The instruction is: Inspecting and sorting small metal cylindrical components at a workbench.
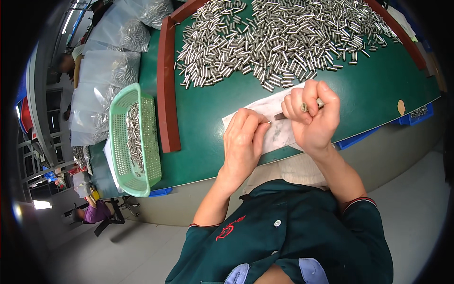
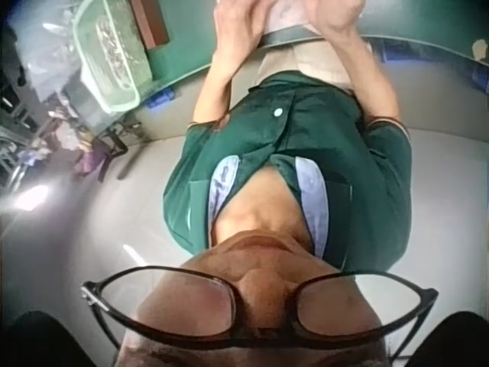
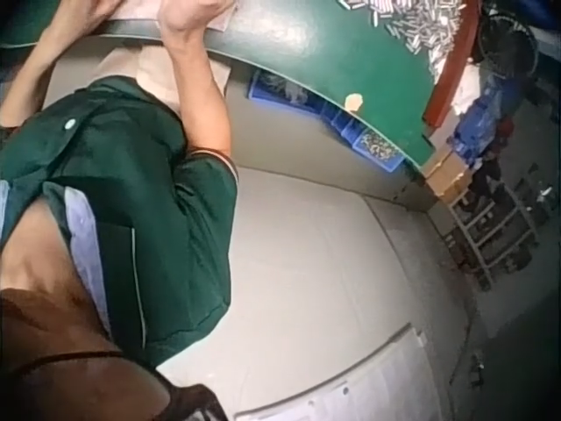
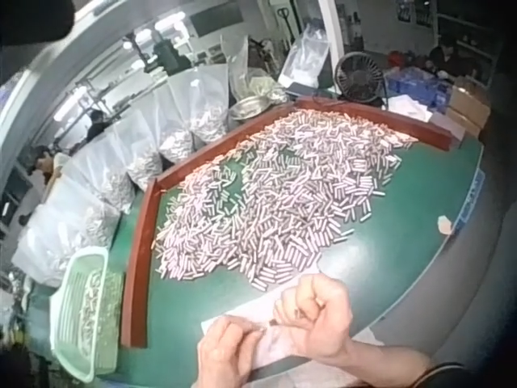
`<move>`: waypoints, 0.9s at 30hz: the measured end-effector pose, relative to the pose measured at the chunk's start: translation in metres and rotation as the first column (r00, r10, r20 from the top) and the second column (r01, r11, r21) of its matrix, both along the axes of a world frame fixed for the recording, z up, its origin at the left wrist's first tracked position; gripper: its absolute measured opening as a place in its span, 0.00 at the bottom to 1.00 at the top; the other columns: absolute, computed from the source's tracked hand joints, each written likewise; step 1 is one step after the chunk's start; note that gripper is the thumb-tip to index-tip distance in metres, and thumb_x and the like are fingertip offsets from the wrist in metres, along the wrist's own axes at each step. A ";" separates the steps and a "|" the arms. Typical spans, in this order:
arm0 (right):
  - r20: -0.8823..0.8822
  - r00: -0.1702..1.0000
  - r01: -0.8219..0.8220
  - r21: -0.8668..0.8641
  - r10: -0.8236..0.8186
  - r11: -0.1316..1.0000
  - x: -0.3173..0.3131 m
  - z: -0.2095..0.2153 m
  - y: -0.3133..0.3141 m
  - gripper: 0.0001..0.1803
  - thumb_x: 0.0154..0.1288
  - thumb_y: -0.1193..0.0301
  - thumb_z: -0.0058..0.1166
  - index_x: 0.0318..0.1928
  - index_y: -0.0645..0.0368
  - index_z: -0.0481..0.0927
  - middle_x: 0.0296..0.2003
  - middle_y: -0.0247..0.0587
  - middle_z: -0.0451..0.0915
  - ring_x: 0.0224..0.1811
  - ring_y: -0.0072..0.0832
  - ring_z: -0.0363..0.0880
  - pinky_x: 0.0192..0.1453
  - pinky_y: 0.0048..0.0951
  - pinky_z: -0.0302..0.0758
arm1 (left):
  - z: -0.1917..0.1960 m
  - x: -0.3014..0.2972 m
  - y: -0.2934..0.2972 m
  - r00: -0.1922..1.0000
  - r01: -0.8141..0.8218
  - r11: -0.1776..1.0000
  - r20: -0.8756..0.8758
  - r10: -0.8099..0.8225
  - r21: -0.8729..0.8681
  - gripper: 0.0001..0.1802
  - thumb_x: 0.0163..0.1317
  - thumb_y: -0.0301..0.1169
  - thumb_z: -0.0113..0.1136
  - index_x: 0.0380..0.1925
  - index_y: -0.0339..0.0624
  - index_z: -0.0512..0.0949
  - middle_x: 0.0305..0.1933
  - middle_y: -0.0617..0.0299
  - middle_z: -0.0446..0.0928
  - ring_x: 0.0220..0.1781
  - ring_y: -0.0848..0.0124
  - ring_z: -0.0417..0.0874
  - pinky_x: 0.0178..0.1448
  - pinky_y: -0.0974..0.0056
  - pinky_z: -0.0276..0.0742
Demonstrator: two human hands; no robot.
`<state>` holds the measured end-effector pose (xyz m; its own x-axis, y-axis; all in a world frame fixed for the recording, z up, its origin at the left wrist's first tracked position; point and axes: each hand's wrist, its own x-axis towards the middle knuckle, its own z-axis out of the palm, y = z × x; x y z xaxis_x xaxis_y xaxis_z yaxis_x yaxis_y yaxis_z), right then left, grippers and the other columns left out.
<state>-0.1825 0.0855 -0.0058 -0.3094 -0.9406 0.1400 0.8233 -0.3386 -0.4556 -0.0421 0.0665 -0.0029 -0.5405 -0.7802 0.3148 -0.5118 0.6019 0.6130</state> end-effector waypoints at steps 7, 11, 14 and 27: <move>-0.029 0.999 -0.023 0.042 0.024 0.999 0.002 -0.004 0.004 0.20 0.64 0.64 0.29 0.14 0.54 0.53 0.09 0.29 0.51 0.12 0.16 0.43 0.17 0.22 0.45 | 0.008 0.013 -0.013 0.677 0.417 0.431 -0.590 0.440 0.800 0.09 0.60 0.28 0.49 0.38 0.35 0.71 0.27 0.60 0.71 0.25 0.77 0.69 0.31 0.75 0.67; -0.053 0.998 -0.040 0.042 0.042 0.998 0.000 -0.002 0.004 0.20 0.64 0.63 0.29 0.14 0.54 0.53 0.08 0.28 0.51 0.12 0.17 0.42 0.17 0.22 0.45 | 0.008 0.018 -0.021 0.657 0.448 0.350 -0.569 0.494 0.823 0.11 0.61 0.29 0.48 0.41 0.33 0.71 0.26 0.60 0.72 0.24 0.77 0.70 0.31 0.75 0.68; -0.055 0.997 -0.046 0.059 0.049 0.997 0.001 0.000 0.003 0.20 0.64 0.63 0.28 0.14 0.54 0.53 0.08 0.28 0.51 0.12 0.17 0.42 0.17 0.22 0.45 | 0.006 0.022 -0.022 0.653 0.479 0.341 -0.588 0.478 0.809 0.13 0.62 0.30 0.46 0.42 0.32 0.70 0.29 0.57 0.75 0.27 0.76 0.74 0.34 0.72 0.71; -0.081 0.996 -0.033 0.080 0.040 0.996 -0.001 0.002 0.001 0.21 0.64 0.62 0.29 0.13 0.52 0.53 0.08 0.27 0.51 0.11 0.16 0.42 0.18 0.22 0.45 | 0.016 0.039 -0.055 0.849 0.042 0.724 -0.406 0.337 0.689 0.09 0.58 0.31 0.54 0.24 0.38 0.71 0.20 0.70 0.65 0.20 0.83 0.59 0.23 0.77 0.54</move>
